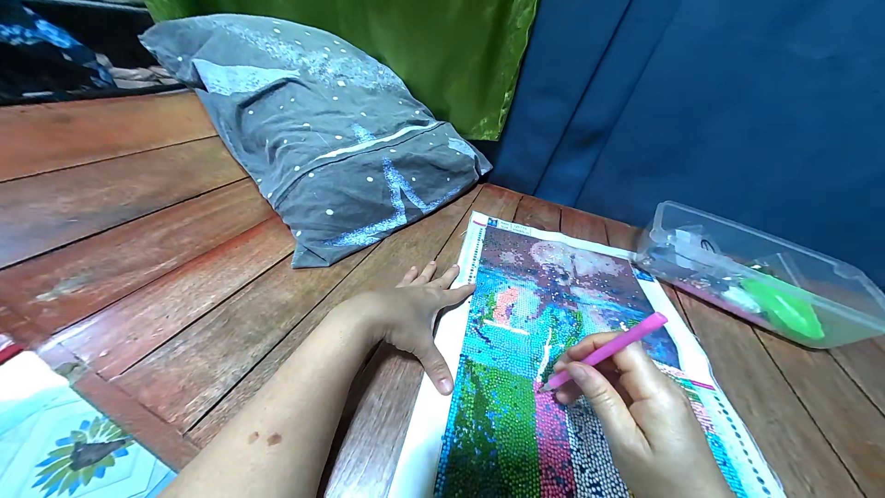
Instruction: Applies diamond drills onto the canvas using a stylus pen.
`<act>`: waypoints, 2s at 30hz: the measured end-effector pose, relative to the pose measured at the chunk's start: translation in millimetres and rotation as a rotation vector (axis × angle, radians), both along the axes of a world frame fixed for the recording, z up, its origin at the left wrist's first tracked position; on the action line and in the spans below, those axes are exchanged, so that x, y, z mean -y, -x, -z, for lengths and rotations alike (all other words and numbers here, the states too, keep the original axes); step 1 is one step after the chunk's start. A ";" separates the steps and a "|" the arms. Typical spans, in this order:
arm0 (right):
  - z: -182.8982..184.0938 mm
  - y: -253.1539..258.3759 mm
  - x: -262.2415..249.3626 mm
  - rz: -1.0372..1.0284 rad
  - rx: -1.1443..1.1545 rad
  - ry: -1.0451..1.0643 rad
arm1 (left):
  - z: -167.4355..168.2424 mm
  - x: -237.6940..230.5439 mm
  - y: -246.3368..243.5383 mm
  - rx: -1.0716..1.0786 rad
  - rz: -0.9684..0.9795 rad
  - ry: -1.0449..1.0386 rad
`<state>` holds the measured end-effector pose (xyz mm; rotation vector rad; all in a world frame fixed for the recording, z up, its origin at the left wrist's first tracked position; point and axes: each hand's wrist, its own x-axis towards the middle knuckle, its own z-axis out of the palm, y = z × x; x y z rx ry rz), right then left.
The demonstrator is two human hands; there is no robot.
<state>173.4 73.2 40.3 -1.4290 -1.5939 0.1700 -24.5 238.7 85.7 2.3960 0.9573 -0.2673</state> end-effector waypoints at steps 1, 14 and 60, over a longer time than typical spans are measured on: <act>0.8 0.2 -0.4 -0.002 0.009 -0.007 | -0.2 0.2 0.0 -0.004 0.003 -0.003; 2.2 0.8 -2.9 0.011 0.102 -0.019 | -1.4 -2.9 0.0 -0.008 0.009 0.044; 1.1 2.7 -3.6 -0.015 0.150 -0.041 | -2.9 -2.6 0.4 -0.014 0.001 0.065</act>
